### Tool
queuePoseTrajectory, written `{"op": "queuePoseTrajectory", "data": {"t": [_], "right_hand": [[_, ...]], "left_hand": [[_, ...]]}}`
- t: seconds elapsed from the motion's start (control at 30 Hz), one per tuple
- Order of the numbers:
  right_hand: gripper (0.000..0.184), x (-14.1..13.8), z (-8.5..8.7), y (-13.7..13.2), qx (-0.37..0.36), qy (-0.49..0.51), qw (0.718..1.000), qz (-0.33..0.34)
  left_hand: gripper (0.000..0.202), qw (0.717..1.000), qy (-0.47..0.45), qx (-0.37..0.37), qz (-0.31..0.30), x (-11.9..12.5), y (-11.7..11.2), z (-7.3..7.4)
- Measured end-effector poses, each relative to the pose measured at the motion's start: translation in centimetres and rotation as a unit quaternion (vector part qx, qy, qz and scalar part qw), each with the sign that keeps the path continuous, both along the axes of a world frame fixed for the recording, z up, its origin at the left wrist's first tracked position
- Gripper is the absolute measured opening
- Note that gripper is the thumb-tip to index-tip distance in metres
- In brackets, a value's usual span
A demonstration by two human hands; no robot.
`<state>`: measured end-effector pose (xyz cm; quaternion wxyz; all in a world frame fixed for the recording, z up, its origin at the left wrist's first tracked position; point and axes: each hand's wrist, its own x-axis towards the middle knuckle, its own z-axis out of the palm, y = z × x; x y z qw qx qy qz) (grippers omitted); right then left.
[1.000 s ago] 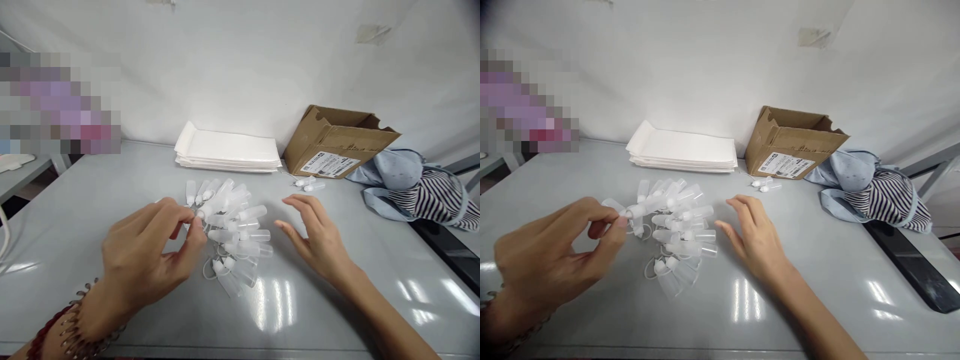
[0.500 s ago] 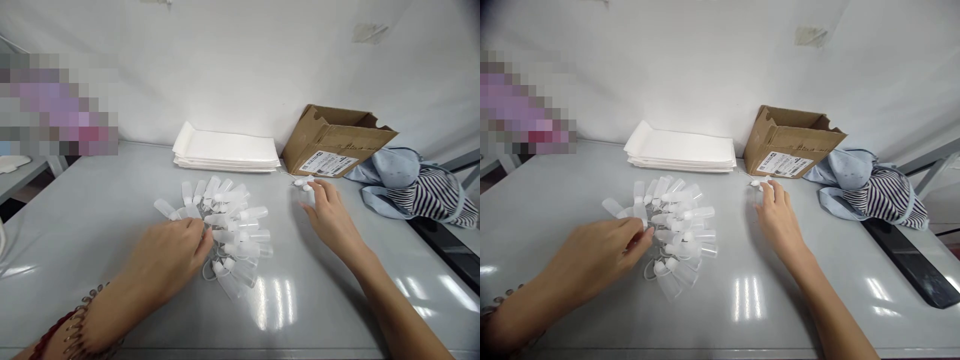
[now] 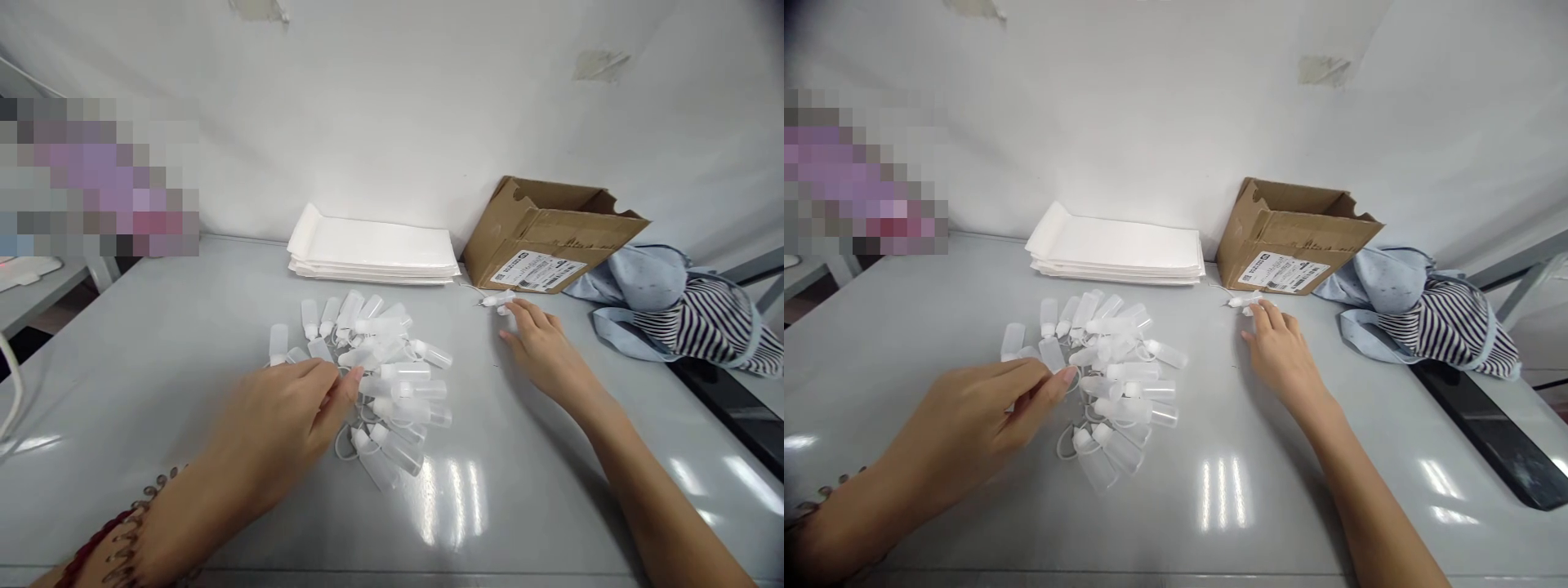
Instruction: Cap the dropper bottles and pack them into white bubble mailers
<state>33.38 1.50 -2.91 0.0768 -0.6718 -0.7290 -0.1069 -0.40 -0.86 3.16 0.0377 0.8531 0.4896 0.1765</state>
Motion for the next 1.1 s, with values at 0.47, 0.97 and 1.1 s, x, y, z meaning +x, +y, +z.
{"op": "queuePoseTrajectory", "data": {"t": [0.47,0.97,1.1], "right_hand": [[0.043,1.4,0.6,0.6,0.012,-0.030,0.999,-0.002],[0.029,-2.2,3.2,-1.2,-0.020,0.095,0.993,0.073],[0.020,-5.4,5.5,-3.4,-0.088,0.297,0.940,0.142]], "left_hand": [[0.040,0.999,-0.035,-0.005,-0.019,0.1,0.0,-0.1],[0.038,0.997,-0.051,0.023,-0.048,0.2,-0.2,0.0],[0.027,0.996,-0.067,-0.007,-0.060,0.2,-0.4,-0.2]]}}
